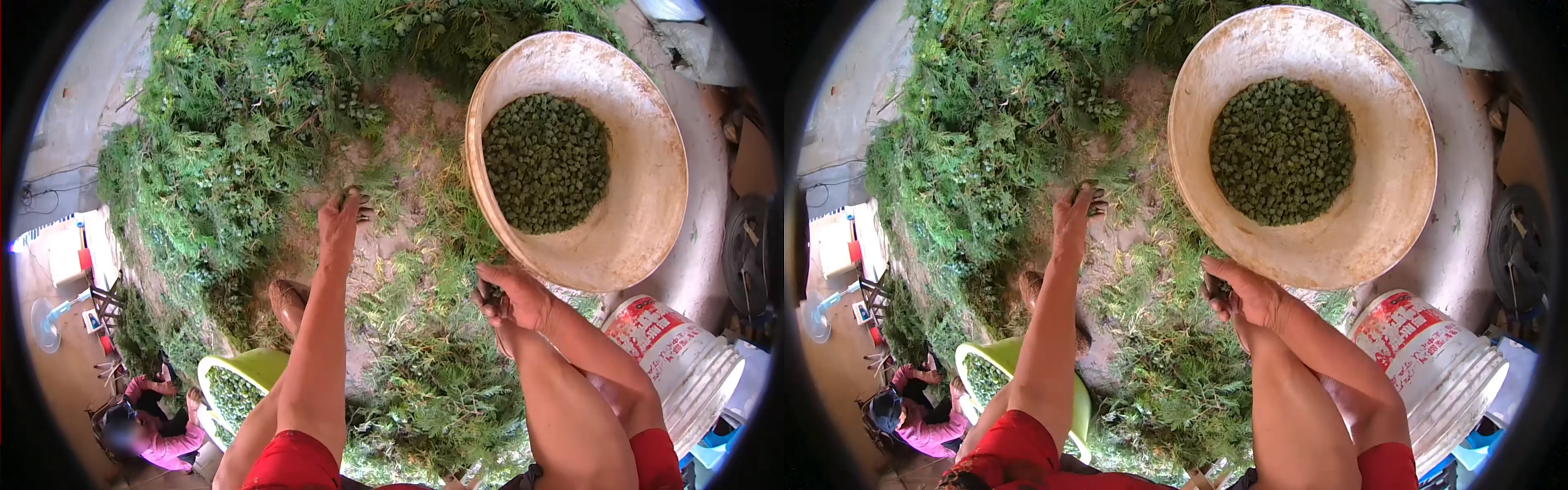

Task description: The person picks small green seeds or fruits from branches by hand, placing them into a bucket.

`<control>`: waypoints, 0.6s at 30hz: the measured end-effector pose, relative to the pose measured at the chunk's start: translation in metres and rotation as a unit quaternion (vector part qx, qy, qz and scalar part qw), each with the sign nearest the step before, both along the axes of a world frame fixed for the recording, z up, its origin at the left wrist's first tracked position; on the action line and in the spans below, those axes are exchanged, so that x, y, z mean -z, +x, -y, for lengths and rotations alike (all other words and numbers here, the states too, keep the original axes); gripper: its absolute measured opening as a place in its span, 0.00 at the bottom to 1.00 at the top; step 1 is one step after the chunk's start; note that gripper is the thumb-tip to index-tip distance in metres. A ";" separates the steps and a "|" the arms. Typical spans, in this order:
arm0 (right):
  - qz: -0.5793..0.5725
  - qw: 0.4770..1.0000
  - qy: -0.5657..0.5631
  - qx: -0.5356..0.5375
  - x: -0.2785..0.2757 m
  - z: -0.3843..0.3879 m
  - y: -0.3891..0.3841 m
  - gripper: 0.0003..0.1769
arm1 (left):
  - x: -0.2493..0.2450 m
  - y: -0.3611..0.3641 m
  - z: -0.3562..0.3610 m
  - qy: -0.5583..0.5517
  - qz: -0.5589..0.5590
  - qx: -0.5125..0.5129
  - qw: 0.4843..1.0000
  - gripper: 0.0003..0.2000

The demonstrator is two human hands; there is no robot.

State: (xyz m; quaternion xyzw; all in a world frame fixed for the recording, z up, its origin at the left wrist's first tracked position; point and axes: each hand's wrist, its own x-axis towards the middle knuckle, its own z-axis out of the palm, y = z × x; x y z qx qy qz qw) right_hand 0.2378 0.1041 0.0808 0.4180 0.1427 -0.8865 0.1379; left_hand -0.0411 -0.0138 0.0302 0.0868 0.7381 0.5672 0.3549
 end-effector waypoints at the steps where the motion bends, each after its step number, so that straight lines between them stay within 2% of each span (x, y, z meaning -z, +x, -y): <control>1: -0.043 0.998 0.016 -0.039 -0.002 -0.003 -0.003 0.18 | -0.002 0.002 0.007 -0.003 0.000 0.000 1.000 0.11; 2: -0.043 0.998 0.013 -0.039 -0.007 -0.005 -0.011 0.18 | -0.004 0.004 0.013 -0.014 0.040 -0.028 0.999 0.12; 4: -0.104 0.978 0.149 -0.099 -0.020 -0.006 -0.028 0.16 | -0.021 0.020 0.019 -0.028 0.089 -0.049 0.994 0.13; 6: -0.125 0.973 0.180 -0.071 -0.023 -0.005 -0.044 0.15 | -0.058 0.030 0.021 0.157 0.278 0.068 0.945 0.17; 7: -0.152 0.964 0.212 -0.048 -0.024 -0.002 -0.053 0.15 | -0.065 0.033 0.024 0.160 0.304 0.102 0.934 0.19; 8: -0.154 0.965 0.206 -0.046 -0.028 0.001 -0.061 0.15 | -0.072 0.041 0.024 0.153 0.303 0.101 0.935 0.19; 10: -0.170 0.961 0.219 -0.021 -0.036 0.006 -0.068 0.15 | -0.087 0.068 0.016 0.174 0.290 -0.040 0.940 0.19; 11: -0.173 0.959 0.223 -0.033 -0.036 0.010 -0.069 0.18 | -0.087 0.074 0.018 0.170 0.286 -0.052 0.942 0.20; 16: -0.201 0.956 0.214 -0.024 -0.041 0.018 -0.073 0.20 | -0.097 0.096 0.015 0.205 0.339 0.004 0.918 0.21; 18: -0.211 0.953 0.214 -0.038 -0.040 0.018 -0.072 0.22 | -0.104 0.105 0.011 0.227 0.407 0.043 0.884 0.18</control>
